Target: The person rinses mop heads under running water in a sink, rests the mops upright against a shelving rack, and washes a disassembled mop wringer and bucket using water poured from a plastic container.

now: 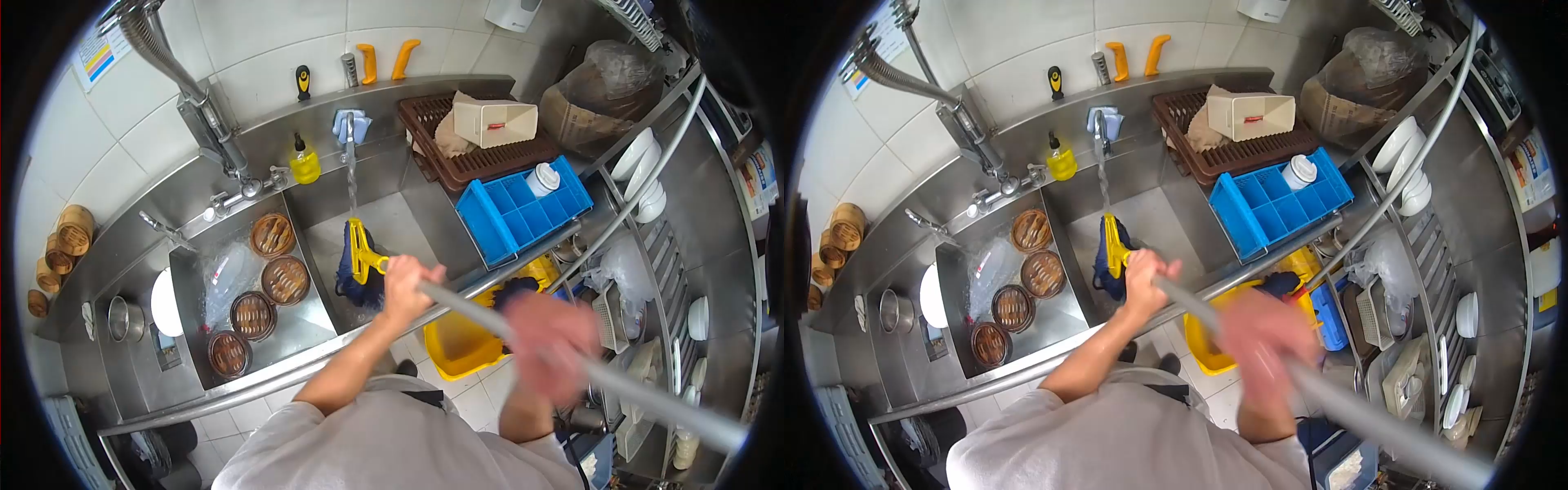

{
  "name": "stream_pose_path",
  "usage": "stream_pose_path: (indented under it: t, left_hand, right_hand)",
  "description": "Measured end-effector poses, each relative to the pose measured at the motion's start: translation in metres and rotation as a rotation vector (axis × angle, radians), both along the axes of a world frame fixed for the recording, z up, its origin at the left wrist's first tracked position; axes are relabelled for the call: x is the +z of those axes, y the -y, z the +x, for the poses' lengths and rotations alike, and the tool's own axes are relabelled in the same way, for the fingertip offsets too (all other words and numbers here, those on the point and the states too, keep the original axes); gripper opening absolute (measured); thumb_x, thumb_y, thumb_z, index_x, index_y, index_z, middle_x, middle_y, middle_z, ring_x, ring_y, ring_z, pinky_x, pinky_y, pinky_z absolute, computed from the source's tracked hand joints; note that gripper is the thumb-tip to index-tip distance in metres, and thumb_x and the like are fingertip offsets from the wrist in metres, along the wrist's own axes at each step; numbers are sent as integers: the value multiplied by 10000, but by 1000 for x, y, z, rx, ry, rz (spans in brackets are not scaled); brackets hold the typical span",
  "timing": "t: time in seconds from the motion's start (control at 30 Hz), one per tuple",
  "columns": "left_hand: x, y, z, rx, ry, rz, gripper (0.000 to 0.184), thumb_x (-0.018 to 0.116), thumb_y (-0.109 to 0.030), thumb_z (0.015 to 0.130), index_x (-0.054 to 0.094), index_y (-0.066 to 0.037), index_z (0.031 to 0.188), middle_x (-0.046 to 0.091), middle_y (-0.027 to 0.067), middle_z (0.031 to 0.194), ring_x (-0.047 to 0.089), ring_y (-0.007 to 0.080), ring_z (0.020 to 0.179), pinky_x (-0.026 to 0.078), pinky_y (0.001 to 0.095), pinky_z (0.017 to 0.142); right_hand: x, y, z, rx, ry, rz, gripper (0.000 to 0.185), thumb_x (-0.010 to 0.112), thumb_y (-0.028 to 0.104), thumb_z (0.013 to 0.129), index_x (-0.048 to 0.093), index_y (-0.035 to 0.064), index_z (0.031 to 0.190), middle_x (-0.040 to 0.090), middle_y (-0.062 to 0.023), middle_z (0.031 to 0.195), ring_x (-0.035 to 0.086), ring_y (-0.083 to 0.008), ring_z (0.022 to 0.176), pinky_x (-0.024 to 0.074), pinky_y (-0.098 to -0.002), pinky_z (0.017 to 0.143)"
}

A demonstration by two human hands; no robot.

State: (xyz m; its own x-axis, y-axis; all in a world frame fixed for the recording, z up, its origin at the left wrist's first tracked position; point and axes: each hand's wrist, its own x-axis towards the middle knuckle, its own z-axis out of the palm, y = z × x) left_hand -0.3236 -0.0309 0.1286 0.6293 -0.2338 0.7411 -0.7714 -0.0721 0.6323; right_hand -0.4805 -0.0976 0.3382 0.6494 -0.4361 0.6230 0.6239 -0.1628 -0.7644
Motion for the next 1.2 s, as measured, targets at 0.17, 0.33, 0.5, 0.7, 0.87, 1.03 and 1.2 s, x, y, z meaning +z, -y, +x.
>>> stream_pose_path:
  t: [0.17,0.33,0.5,0.7,0.87,1.03,1.2]
  left_hand:
    - [-55,-28,42,-486,-210,661,106,724,-182,741,704,-80,763,638,196,712,646,398,700,505,445,628]
    - [-56,-18,25,-518,-413,471,168,750,-181,675,669,-36,698,627,205,700,623,409,670,494,452,600]
    - [-26,-15,11,-606,-298,429,138,706,-193,709,693,-57,721,648,204,722,648,387,661,516,443,604]
    - [-95,-16,42,-669,-354,658,165,703,-230,719,681,-67,703,649,203,721,649,403,689,514,456,616]
    - [-13,-8,-2,-613,-365,605,202,706,-259,720,661,-64,693,631,206,696,643,398,671,484,442,586]
    - [-65,-3,31,-776,-375,656,171,682,-204,712,666,-36,741,614,228,715,620,416,675,480,440,593]
    - [-27,-25,4,-577,-298,594,171,722,-203,715,642,-54,693,592,211,661,608,412,646,472,435,564]
  right_hand:
    - [-67,10,30,174,-351,123,302,634,115,927,496,67,663,457,9,625,439,-79,622,349,-270,556]
    - [-69,7,39,247,-224,-58,378,650,129,918,397,77,642,401,19,593,382,-76,571,319,-281,503]
    - [-47,3,18,68,-211,-51,357,609,80,899,369,95,635,425,22,583,396,-94,528,331,-278,493]
    - [-117,3,32,-82,-457,286,295,588,139,914,396,120,691,404,28,585,376,-112,531,309,-285,503]
    - [-40,-3,-2,155,79,311,376,604,214,961,447,97,641,427,34,611,384,-91,583,306,-267,510]
    - [-87,0,15,-148,-417,214,430,625,265,957,438,51,634,431,24,570,367,-89,573,312,-288,497]
    - [-71,-22,6,-119,-86,371,386,596,164,949,391,84,630,418,10,566,389,-88,533,320,-280,482]
